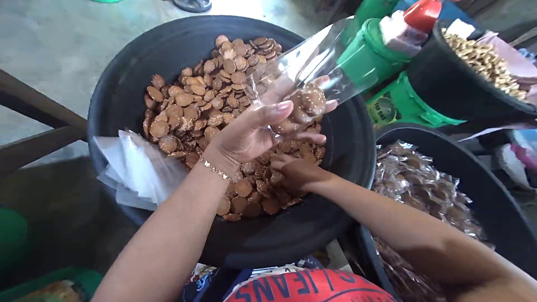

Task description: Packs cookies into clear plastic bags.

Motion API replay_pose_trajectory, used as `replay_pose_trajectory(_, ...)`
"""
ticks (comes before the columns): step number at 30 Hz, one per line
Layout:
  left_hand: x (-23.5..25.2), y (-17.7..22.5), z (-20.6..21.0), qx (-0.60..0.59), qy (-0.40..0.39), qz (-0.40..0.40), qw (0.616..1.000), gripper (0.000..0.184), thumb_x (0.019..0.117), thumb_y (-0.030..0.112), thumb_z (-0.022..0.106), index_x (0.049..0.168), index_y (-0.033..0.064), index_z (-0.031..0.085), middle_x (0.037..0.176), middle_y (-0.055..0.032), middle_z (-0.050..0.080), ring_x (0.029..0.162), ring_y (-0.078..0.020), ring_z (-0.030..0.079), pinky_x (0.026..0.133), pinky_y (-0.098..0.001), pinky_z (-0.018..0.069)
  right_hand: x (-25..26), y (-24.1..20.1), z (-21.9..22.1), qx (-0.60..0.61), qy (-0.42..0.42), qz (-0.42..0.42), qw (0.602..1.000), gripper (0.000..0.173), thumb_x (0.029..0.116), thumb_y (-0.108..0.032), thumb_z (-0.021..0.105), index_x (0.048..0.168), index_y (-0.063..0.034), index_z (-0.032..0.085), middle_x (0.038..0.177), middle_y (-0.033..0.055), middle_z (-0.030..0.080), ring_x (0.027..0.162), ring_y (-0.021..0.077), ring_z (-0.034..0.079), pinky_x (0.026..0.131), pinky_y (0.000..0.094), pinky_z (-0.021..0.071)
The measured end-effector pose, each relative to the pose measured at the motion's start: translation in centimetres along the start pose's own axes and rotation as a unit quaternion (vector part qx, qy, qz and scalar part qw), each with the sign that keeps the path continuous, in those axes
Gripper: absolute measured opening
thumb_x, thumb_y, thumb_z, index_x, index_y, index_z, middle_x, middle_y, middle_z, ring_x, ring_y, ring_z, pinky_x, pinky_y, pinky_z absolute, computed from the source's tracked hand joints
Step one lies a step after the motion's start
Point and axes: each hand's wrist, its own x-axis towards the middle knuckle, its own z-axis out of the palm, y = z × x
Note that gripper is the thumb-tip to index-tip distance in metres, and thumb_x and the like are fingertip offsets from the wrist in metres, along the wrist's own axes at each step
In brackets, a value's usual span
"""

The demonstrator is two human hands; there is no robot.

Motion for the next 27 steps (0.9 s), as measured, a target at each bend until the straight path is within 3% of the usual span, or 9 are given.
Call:
replay_pose_trajectory(4, 0.2, 0.1, 0.3, 0.025, 0.037, -0.003, 0.999, 0.077, 0.098, 0.021, 0.057, 0.163, 0.0238, 0.015, 0.163, -0.0122, 0.032, 0.135, -0.0308, 0.053, 0.097, -0.0442, 0.057, -0.5, -2.6, -0.3, -0.044, -0.031, 0.081, 0.995, 0.051, 0.1044, -0.009, 0.054, 0.152, 0.0016, 0.039, 0.155, 0.0299, 0.04, 0.133, 0.0488, 0.052, 0.106, 0.0612, 0.0443)
replay_pose_trajectory(7, 0.3, 0.0, 0.5, 0.034, 0.062, -0.001, 0.998, 0.075, 0.0984, 0.009, 0.051, 0.163, 0.0197, 0.016, 0.163, -0.0106, 0.033, 0.132, -0.028, 0.055, 0.097, -0.042, 0.0574, -0.8, -2.9, 0.4, -0.052, -0.007, 0.075, 0.996, 0.043, 0.1049, -0.005, 0.05, 0.146, 0.0066, 0.045, 0.149, 0.0325, 0.044, 0.129, 0.0494, 0.054, 0.104, 0.0589, 0.0466)
replay_pose_trajectory(11, 0.2, 0.0, 1.1, 0.038, 0.113, 0.009, 0.993, 0.067, 0.099, -0.003, 0.047, 0.16, 0.0162, 0.028, 0.151, -0.0072, 0.049, 0.116, -0.0224, 0.067, 0.092, -0.0392, 0.0609, -0.3, -2.0, 0.3, -0.022, -0.005, 0.087, 0.996, 0.051, 0.101, -0.012, 0.061, 0.147, 0.0044, 0.044, 0.143, 0.0314, 0.051, 0.131, 0.048, 0.053, 0.107, 0.0608, 0.0435)
replay_pose_trajectory(13, 0.3, -0.1, 0.9, 0.04, 0.12, 0.007, 0.992, 0.067, 0.0989, -0.005, 0.046, 0.16, 0.0159, 0.028, 0.155, -0.0079, 0.045, 0.118, -0.0237, 0.066, 0.091, -0.0392, 0.0609, -0.5, -2.2, 0.0, -0.012, -0.006, 0.088, 0.996, 0.049, 0.1013, -0.015, 0.061, 0.144, 0.0031, 0.047, 0.139, 0.0308, 0.055, 0.129, 0.0474, 0.055, 0.105, 0.0622, 0.044)
replay_pose_trajectory(17, 0.6, -0.1, 0.9, 0.043, 0.14, 0.013, 0.989, 0.062, 0.1009, -0.005, 0.041, 0.159, 0.0145, 0.031, 0.157, -0.0085, 0.042, 0.12, -0.0241, 0.064, 0.092, -0.0394, 0.0599, -1.0, -2.9, 0.2, 0.012, 0.014, 0.037, 0.999, 0.04, 0.1109, -0.023, 0.043, 0.133, 0.0055, 0.059, 0.136, 0.0289, 0.058, 0.129, 0.0435, 0.057, 0.108, 0.0578, 0.0433)
replay_pose_trajectory(20, 0.8, 0.1, 0.7, 0.038, 0.137, 0.012, 0.99, 0.052, 0.106, 0.004, 0.034, 0.157, 0.0134, 0.033, 0.157, -0.0067, 0.044, 0.124, -0.0226, 0.062, 0.096, -0.0406, 0.0581, -0.9, -3.2, 0.0, -0.005, 0.0, 0.03, 1.0, 0.043, 0.107, -0.028, 0.054, 0.133, 0.006, 0.056, 0.13, 0.0305, 0.06, 0.125, 0.0456, 0.058, 0.105, 0.0597, 0.0444)
replay_pose_trajectory(23, 0.8, 0.0, 0.2, 0.014, 0.125, 0.009, 0.992, 0.047, 0.1122, 0.031, 0.023, 0.152, 0.0162, 0.042, 0.151, -0.0037, 0.051, 0.121, -0.0224, 0.065, 0.088, -0.0443, 0.062, -0.9, -2.4, -0.4, 0.0, -0.027, 0.022, 0.999, 0.042, 0.1039, -0.019, 0.058, 0.14, 0.002, 0.052, 0.133, 0.0294, 0.06, 0.128, 0.0458, 0.056, 0.107, 0.0616, 0.0423)
replay_pose_trajectory(25, 0.6, 0.2, -0.1, -0.01, 0.124, 0.013, 0.992, 0.056, 0.1099, 0.048, 0.02, 0.15, 0.0176, 0.045, 0.15, -0.0043, 0.053, 0.122, -0.0249, 0.065, 0.085, -0.0456, 0.0629, -1.8, -0.6, -1.4, 0.134, 0.034, -0.006, 0.99, 0.042, 0.0983, -0.009, 0.063, 0.14, -0.0025, 0.056, 0.132, 0.0214, 0.063, 0.125, 0.0338, 0.059, 0.106, 0.0521, 0.0452)
replay_pose_trajectory(27, 0.5, 0.7, -0.5, -0.026, 0.125, 0.016, 0.992, 0.065, 0.1064, 0.058, 0.021, 0.151, 0.0187, 0.046, 0.149, -0.0075, 0.053, 0.122, -0.0274, 0.064, 0.086, -0.0433, 0.0624, -2.9, 2.4, -1.9, 0.373, 0.161, -0.101, 0.908, 0.038, 0.0928, -0.003, 0.058, 0.131, -0.0016, 0.058, 0.115, 0.0063, 0.067, 0.103, 0.011, 0.066, 0.091, 0.0296, 0.0559)
